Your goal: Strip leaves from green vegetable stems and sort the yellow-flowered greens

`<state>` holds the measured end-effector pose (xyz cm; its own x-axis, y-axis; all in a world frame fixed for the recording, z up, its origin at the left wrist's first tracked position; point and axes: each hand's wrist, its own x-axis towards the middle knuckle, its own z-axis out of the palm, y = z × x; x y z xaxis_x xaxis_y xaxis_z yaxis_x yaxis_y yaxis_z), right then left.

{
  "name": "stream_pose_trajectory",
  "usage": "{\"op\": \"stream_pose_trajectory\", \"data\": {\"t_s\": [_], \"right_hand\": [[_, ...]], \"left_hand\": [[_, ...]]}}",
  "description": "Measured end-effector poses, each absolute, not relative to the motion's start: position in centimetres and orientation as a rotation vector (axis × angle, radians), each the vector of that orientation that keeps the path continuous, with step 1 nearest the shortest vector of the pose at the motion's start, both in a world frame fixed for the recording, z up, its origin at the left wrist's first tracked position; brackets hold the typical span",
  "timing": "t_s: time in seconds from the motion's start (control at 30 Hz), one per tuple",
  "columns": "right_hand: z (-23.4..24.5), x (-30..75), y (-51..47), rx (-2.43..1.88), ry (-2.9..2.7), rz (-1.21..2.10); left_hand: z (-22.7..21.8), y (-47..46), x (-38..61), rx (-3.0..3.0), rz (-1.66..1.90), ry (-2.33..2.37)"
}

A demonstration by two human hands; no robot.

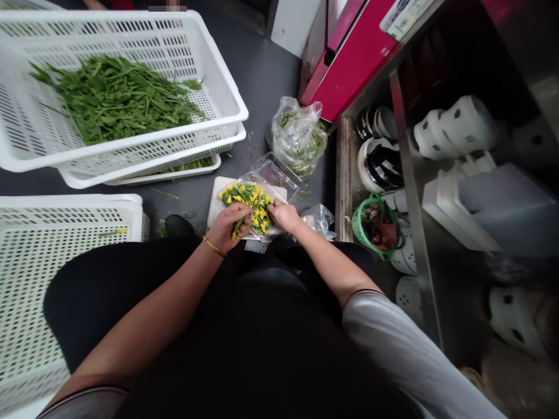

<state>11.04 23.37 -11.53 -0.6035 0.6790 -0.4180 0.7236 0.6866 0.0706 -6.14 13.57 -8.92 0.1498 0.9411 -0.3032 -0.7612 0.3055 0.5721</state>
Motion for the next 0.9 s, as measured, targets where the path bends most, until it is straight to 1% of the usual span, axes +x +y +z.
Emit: {"op": "stream_pose_trajectory", "data": {"t_s": [0.1,0.3,0.53,0.63,0.7,0.73,0.8,0.87,0.9], "right_hand": [[-12.2,11.2,24.0,1.093,2.509,-0.135],[-10.7,13.2,25.2,1.337,2.620,-0.250],[-12.3,12.1,24.4,1.059,2.517,-0.127],[-12.2,12.1,24.9,1.158,2.576,-0.230],[-11.3,12.4,25.3,1.351,2.677,-0.399],[-10.7,12.6,25.2,1.455,2.728,-0.557],[-9.4,12.5,24.6,1.597,2.736,-1.048],[-8.2,12.1,23.1,1.595,2.570,-1.600],[-7.7,11.8,22.3,1.566,2.474,-1.799]], "left_hand": [[-8.9,13.8,-6.0,0.291,1.293,0.739],[-9.0,14.3,-5.5,0.272,1.219,0.921],[-9.6,13.9,-5.8,0.220,1.196,0.877],[-9.7,13.9,-5.9,0.235,1.208,0.909],[-9.7,14.0,-5.8,0.257,1.229,0.955],[-9.6,14.1,-5.7,0.287,1.238,0.990],[-9.6,14.3,-5.6,0.398,1.209,1.074],[-9.7,14.4,-5.3,0.570,1.117,1.152],[-9.6,14.3,-5.2,0.675,1.075,1.176]]}}
